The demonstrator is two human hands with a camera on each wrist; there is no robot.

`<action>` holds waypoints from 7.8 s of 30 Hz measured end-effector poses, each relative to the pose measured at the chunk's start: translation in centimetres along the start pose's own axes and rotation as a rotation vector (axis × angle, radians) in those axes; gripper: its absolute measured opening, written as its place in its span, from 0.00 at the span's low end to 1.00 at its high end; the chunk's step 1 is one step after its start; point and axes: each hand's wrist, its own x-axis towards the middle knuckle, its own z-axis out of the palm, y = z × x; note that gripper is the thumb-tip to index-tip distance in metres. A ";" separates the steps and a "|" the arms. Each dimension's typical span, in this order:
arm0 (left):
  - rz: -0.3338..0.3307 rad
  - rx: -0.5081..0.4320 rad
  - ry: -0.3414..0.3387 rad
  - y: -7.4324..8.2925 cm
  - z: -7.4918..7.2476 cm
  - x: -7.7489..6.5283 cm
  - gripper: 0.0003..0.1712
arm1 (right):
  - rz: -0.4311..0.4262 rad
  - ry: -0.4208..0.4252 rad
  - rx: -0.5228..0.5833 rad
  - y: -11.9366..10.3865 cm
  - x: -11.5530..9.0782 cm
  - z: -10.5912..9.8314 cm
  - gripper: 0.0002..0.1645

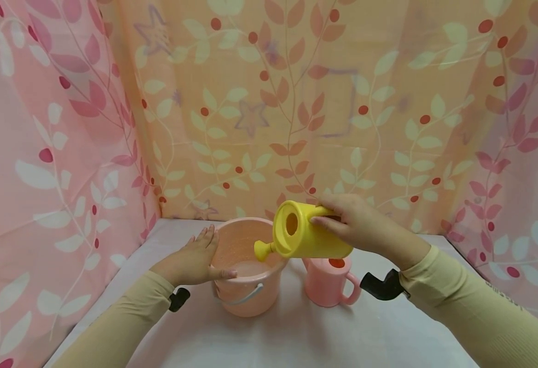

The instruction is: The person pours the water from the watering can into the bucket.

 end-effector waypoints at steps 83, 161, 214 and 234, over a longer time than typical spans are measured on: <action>0.008 0.009 -0.007 0.1 -0.1 0.1 0.67 | -0.238 -0.022 -0.192 -0.9 1.9 -1.0 0.10; 0.015 0.000 0.011 -0.1 0.2 0.1 0.69 | -0.388 -0.124 -0.395 -2.3 4.3 -1.9 0.13; 0.012 0.001 0.001 -0.1 0.1 0.2 0.69 | -0.507 -0.134 -0.413 -3.4 5.3 -2.9 0.13; 0.008 0.001 0.000 0.0 0.0 0.2 0.67 | -0.527 -0.115 -0.401 -2.9 5.1 -2.8 0.14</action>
